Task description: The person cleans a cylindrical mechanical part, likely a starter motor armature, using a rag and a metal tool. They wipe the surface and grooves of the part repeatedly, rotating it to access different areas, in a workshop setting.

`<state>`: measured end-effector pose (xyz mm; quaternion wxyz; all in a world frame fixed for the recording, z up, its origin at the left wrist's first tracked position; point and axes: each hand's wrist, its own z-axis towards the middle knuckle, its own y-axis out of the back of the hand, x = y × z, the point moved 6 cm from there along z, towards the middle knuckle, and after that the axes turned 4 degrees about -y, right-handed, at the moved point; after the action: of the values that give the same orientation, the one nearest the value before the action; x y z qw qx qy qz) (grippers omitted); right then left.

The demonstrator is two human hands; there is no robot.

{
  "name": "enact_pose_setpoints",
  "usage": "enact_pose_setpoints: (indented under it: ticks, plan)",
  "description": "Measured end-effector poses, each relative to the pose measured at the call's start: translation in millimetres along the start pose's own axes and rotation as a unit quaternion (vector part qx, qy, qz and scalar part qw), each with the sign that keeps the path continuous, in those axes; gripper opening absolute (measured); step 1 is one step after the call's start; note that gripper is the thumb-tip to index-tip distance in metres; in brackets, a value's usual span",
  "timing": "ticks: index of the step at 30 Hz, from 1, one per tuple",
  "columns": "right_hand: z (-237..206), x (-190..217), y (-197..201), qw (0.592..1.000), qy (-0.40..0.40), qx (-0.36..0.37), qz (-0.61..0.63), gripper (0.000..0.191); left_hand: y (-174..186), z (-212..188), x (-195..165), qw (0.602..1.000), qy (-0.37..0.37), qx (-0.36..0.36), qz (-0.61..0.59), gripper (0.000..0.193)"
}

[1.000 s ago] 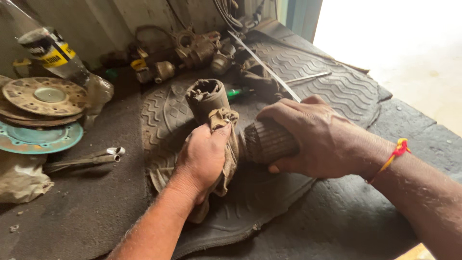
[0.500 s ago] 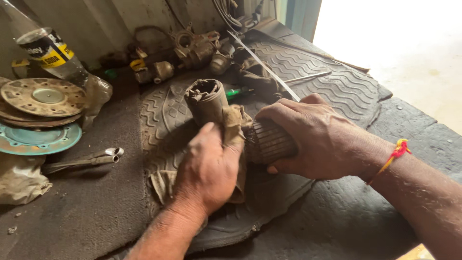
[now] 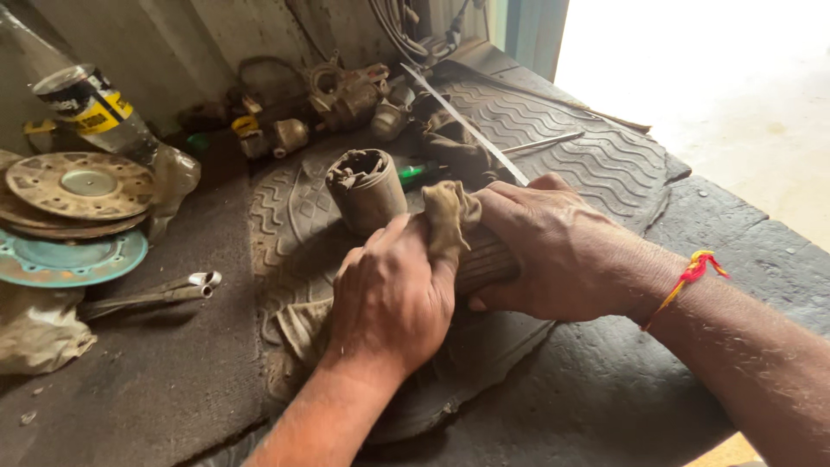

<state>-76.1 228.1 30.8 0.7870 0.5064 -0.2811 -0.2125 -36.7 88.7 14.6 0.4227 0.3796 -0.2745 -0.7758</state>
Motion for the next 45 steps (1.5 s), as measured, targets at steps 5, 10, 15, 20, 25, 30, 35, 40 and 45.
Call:
enact_pose_setpoints:
  ticks: [5,10,15,20,25,30,35,40,45]
  plan:
    - [-2,8,2,0.998,0.048,-0.029,-0.001,0.078,4,7,10,0.997,0.071,0.004,-0.031,0.043]
    - [-4,15,4,0.996,0.069,-0.050,-0.013,0.083,-11,9,38,0.976,0.199,0.070,-0.054,0.049]
    - [-2,16,-2,0.997,0.067,-0.037,-0.029,0.083,-21,19,69,0.974,0.212,0.050,-0.056,0.046]
    - [1,5,-6,0.998,0.059,-0.022,-0.014,0.089,-21,7,95,0.910,0.274,-0.002,-0.312,0.041]
    - [2,-1,-9,0.998,0.066,-0.015,0.004,0.087,6,-11,30,0.979,-0.200,-0.027,-0.029,0.029]
    - [2,1,-8,0.999,0.049,-0.012,0.006,0.086,-7,-6,35,0.976,0.089,0.032,-0.194,0.033]
    - [-2,10,-3,0.997,0.067,-0.033,-0.016,0.085,-8,10,42,0.977,0.120,0.013,-0.175,0.041]
    - [-1,19,-1,0.996,0.066,-0.018,-0.055,0.089,-6,12,62,0.970,0.164,0.013,-0.176,0.040]
    - [9,7,4,0.996,-0.061,0.064,-0.028,0.102,-1,4,73,0.950,0.222,0.049,-0.214,0.038]
